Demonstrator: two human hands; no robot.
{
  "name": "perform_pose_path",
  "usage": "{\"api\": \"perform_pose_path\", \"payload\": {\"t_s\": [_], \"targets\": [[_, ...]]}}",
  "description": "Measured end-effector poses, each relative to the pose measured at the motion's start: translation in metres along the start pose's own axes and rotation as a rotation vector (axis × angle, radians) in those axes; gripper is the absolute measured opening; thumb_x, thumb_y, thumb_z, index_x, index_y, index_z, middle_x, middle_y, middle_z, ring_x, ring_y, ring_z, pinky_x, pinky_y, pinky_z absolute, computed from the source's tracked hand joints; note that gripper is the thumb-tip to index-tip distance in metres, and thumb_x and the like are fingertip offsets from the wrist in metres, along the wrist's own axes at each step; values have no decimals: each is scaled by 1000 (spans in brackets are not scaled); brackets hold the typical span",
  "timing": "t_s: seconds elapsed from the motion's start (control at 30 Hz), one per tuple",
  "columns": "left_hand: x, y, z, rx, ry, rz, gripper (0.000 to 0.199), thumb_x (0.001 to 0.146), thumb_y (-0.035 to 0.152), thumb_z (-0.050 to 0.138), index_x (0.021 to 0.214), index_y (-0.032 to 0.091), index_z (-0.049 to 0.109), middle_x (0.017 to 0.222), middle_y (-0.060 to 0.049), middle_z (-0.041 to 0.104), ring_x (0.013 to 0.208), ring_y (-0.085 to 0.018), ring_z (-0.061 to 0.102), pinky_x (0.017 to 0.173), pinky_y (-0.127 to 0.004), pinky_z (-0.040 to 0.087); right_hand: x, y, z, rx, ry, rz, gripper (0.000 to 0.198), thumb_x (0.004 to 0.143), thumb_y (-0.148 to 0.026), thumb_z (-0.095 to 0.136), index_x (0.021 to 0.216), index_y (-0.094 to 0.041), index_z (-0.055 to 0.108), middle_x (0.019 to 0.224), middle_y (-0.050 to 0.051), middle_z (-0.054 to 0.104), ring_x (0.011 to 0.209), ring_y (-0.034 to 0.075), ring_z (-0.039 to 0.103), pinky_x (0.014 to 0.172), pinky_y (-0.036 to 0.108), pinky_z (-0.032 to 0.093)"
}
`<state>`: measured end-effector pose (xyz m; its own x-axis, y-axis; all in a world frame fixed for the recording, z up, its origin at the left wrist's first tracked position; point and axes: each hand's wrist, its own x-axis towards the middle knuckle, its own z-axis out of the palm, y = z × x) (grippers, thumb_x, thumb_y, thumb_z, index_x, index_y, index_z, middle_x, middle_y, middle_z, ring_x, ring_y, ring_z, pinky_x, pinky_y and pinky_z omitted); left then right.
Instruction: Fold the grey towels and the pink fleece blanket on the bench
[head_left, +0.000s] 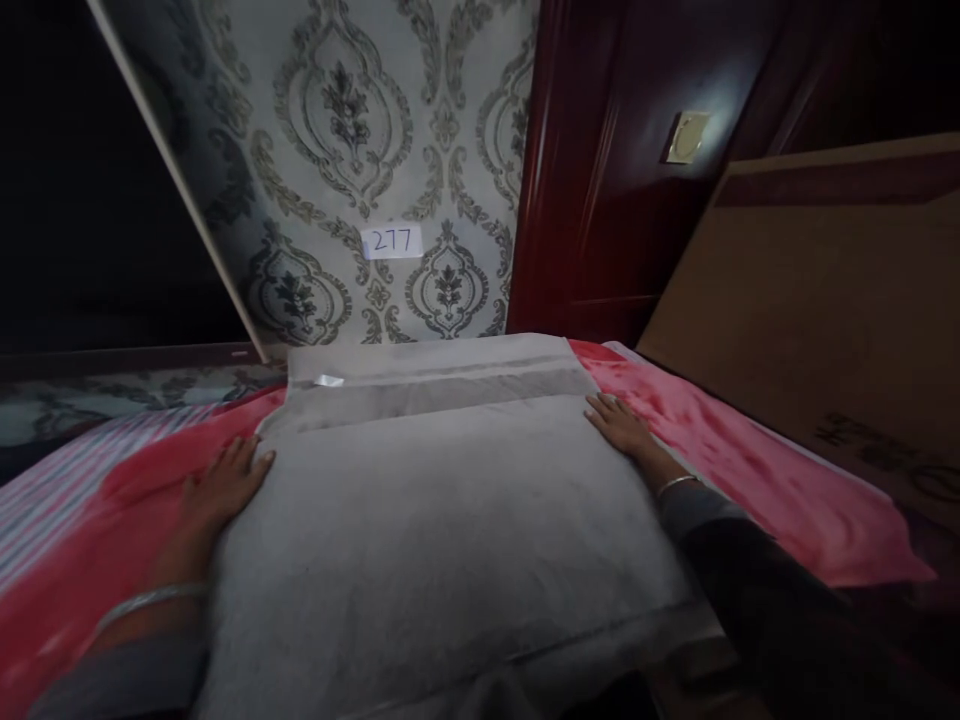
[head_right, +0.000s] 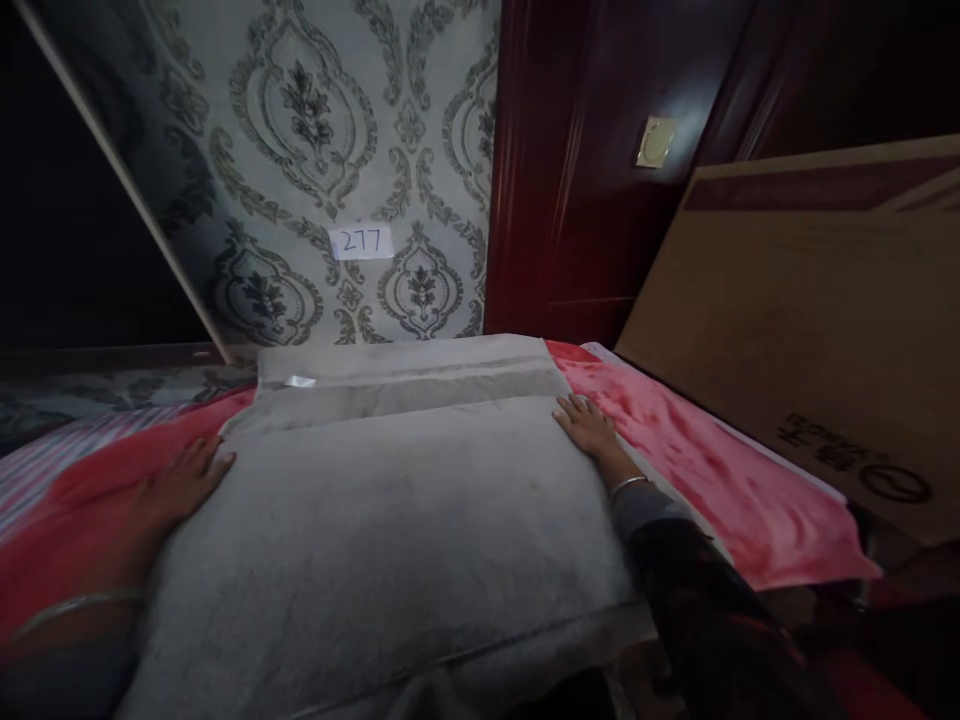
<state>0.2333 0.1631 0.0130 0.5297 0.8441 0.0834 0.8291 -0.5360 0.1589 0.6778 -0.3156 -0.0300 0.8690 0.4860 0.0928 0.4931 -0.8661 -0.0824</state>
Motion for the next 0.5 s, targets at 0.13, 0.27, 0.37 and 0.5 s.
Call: {"api": "perform_pose_path", "payload": {"t_s": [0.13, 0.27, 0.37, 0.5], "targets": [[-1, 2, -1, -8, 37, -16, 75, 96, 54, 10, 157, 15, 28, 165, -13, 20, 153, -31, 21, 117, -65, 21, 1, 11, -9, 10, -2, 64, 55, 105, -41, 19, 156, -27, 36, 162, 7, 31, 148, 29, 31, 113, 58, 36], [-2, 5, -3, -13, 59, -8, 73, 96, 53, 12, 156, 15, 30, 165, -14, 24, 152, -32, 23, 115, -66, 24, -6, 0, -24, 20, 6, 96, 52, 105, -38, 24, 150, -24, 46, 159, 11, 38, 145, 34, 34, 108, 63, 38], [-9, 13, -8, 14, 75, 13, 71, 98, 51, 15, 155, 14, 32, 164, -17, 27, 150, -32, 29, 114, -65, 27, -31, -19, -22, 22, 21, 51, 55, 105, -41, 20, 153, -24, 42, 162, 11, 31, 149, 34, 27, 110, 63, 35], [-25, 28, -16, 142, 177, 25, 67, 99, 49, 17, 149, 13, 40, 160, -19, 35, 144, -34, 34, 113, -59, 32, -90, -41, -4, 20, -26, -253, 58, 103, -52, 26, 159, -34, 26, 166, 4, 21, 150, 31, 23, 115, 59, 30]]}}
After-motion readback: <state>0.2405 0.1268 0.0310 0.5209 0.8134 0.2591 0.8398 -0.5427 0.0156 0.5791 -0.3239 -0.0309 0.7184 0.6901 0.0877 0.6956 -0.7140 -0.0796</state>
